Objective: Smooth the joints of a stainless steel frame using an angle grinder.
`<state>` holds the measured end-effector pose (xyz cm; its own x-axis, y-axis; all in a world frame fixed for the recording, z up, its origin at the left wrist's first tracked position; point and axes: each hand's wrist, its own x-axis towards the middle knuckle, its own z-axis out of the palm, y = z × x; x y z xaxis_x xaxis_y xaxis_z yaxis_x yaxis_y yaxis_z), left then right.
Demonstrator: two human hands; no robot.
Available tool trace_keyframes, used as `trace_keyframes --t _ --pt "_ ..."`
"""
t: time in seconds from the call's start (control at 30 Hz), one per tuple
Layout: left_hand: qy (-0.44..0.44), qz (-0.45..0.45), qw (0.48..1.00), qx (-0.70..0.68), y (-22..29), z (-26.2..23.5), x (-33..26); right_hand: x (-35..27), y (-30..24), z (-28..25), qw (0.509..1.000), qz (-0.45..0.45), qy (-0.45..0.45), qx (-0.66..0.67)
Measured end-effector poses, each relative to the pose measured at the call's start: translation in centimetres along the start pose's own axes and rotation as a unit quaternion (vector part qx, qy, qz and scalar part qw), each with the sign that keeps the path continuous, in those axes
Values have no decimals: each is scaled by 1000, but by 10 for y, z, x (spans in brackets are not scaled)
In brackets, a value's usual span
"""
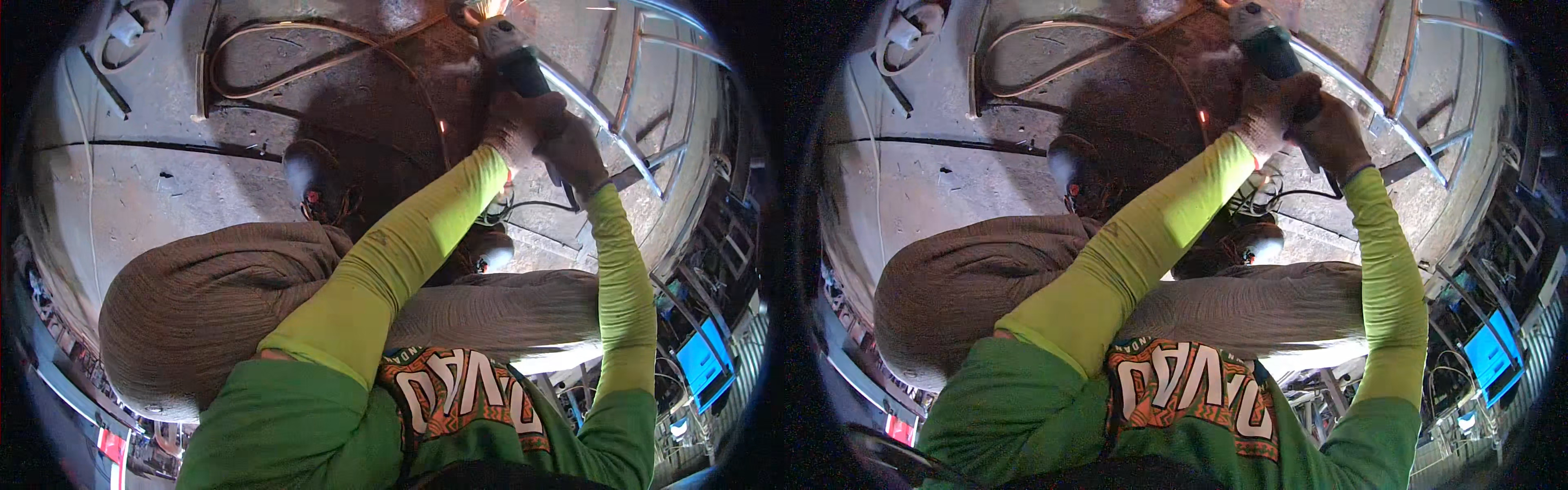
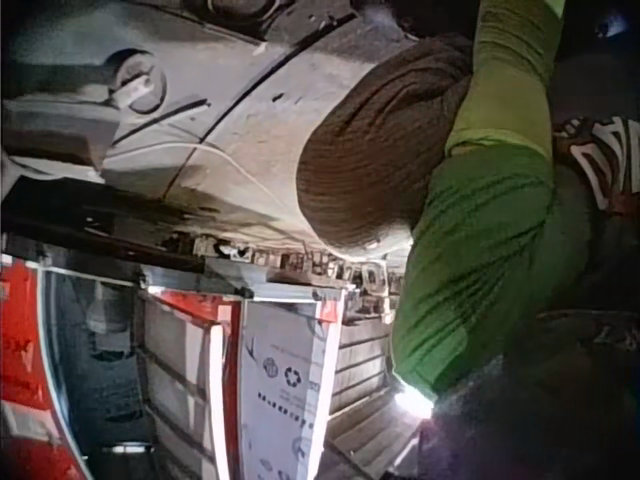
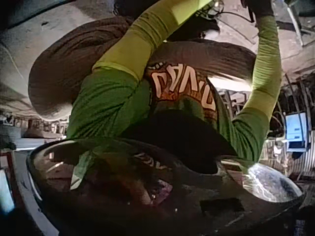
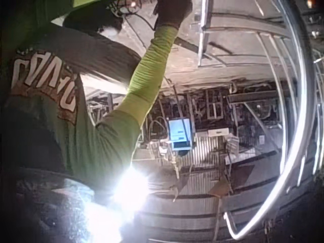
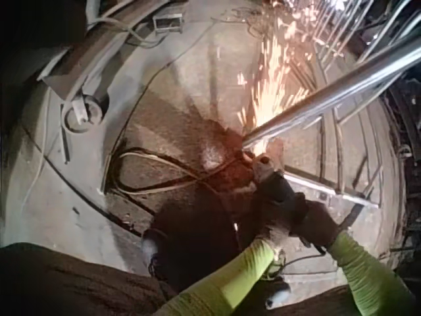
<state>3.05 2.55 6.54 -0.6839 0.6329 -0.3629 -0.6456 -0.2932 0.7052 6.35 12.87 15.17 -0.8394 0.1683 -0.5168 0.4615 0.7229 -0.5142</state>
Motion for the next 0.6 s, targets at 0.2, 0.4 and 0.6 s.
trace_keyframes --t 0.2,0.4,0.6 --pt "-1 165 945 281 -43 -29 30 6 -20 9 1000 -23 -5 10" --pt "-54 -288 939 -179 12 30 12 -31 23 -13 956 228 -61 174" --pt "-119 84 984 -98 22 38 14 -57 12 -9 892 140 10 429"
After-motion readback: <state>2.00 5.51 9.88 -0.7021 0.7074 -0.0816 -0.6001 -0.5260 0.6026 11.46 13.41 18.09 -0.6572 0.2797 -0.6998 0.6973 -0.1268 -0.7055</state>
